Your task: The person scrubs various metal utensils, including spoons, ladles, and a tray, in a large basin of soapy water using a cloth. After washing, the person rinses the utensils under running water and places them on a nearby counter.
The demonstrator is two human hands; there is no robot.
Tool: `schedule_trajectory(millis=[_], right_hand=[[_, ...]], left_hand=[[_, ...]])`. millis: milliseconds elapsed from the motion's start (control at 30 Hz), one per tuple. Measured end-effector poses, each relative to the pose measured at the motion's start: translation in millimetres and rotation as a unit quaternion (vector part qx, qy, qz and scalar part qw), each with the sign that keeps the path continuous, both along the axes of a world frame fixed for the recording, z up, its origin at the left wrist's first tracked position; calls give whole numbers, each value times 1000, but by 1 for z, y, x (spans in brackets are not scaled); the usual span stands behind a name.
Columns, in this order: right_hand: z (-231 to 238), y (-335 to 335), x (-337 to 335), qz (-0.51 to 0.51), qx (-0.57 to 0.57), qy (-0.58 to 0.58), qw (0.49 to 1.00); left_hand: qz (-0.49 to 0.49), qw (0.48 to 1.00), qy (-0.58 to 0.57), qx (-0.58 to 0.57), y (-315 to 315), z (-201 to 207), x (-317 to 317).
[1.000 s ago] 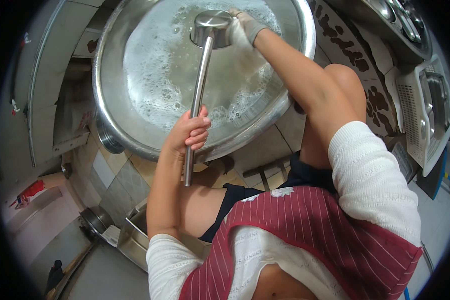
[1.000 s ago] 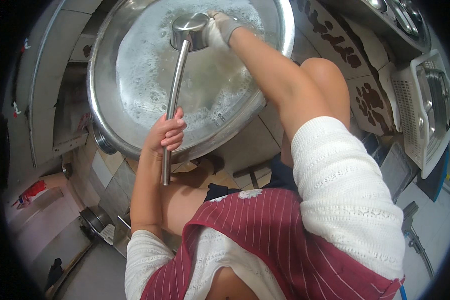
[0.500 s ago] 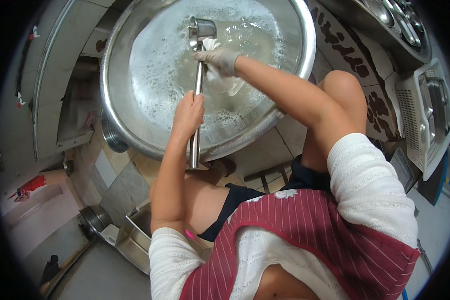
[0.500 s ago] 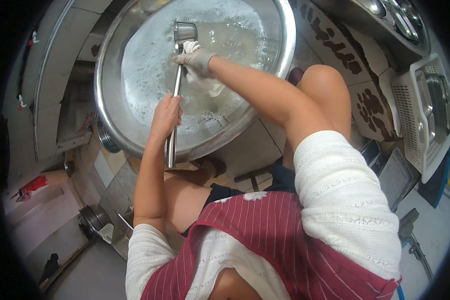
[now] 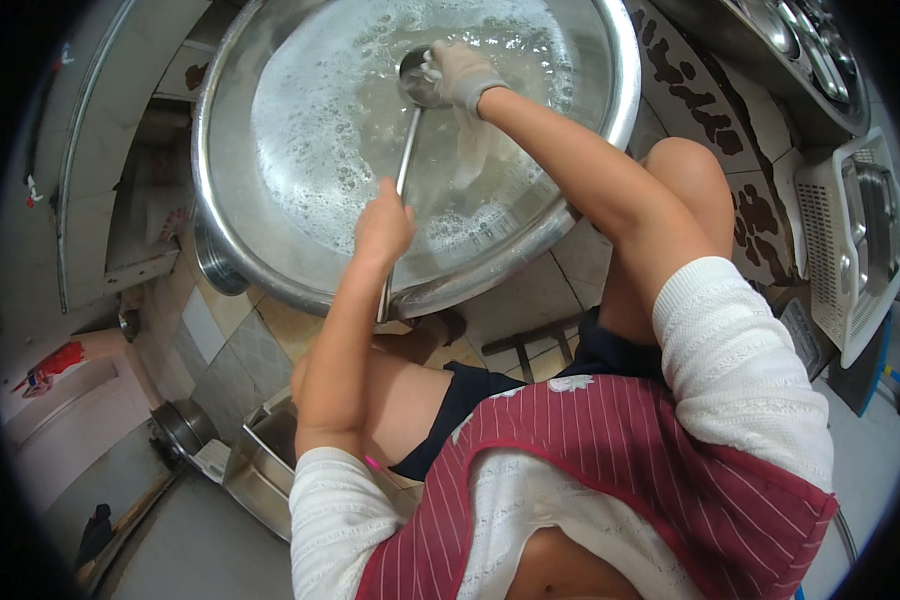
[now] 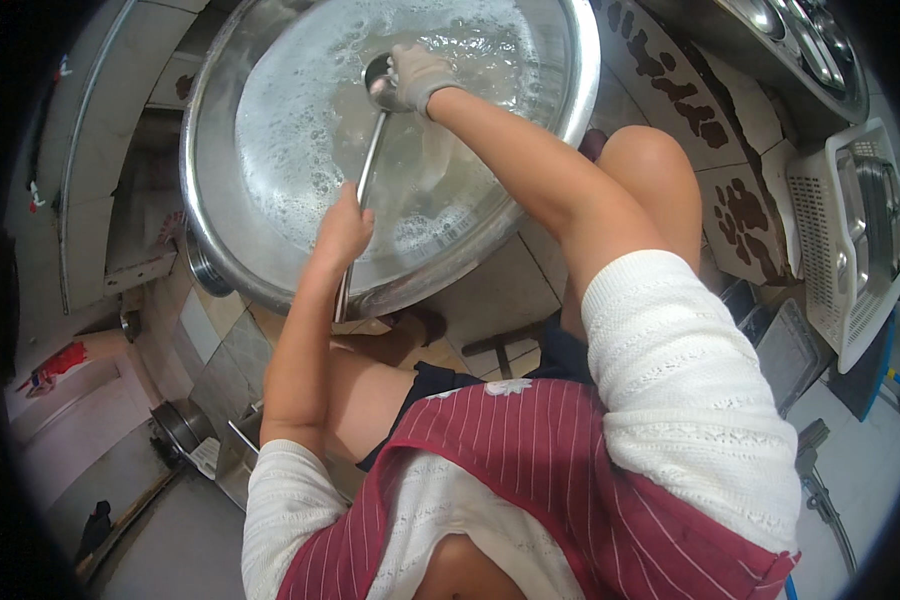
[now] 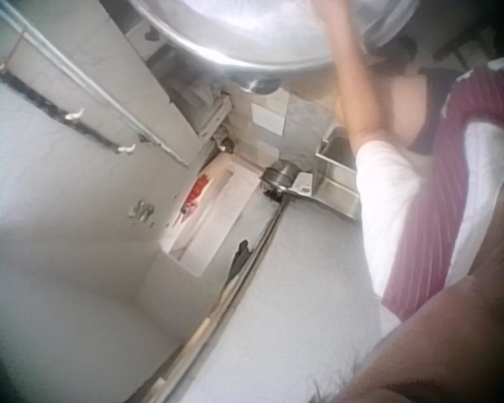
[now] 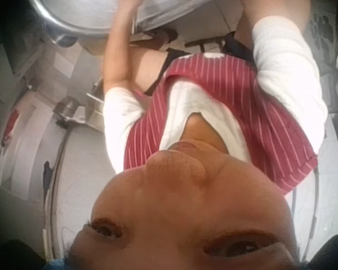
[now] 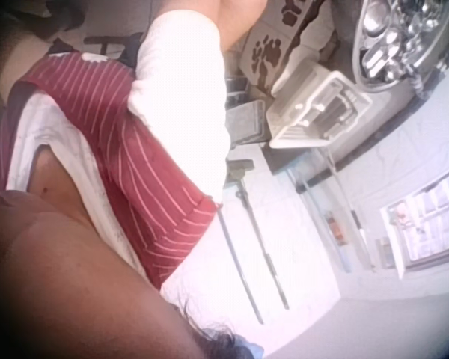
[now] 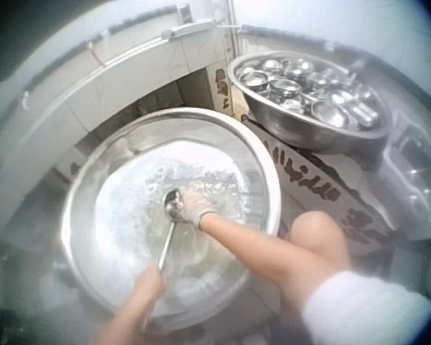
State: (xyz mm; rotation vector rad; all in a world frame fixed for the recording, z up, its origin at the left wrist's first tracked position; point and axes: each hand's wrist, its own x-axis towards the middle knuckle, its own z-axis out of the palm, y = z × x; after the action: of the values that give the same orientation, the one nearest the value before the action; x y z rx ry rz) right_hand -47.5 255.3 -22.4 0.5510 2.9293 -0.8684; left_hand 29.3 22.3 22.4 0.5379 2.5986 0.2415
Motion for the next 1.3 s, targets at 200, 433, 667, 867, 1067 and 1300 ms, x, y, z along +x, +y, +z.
schedule_trajectory(millis=[200,433,667,867,1067,1300], right_hand=[[-35,12,7,165,164,-186,955],[-33,17,4,0,-40,36,999],[-61,18,-10,82,60,-166,981],[-54,18,0,94,63,-167,979],[7,-76,36,172,98,-228,953],[1,-30,54,108,32,-197,974]], left_hand=[[1,988,-113,103,8,-2,3],[-13,994,-95,56,4,-9,13],[-52,995,-46,65,6,-10,5],[-59,997,-20,38,14,-4,12],[-15,1000,26,0,15,-9,7],[15,997,65,48,5,11,1]])
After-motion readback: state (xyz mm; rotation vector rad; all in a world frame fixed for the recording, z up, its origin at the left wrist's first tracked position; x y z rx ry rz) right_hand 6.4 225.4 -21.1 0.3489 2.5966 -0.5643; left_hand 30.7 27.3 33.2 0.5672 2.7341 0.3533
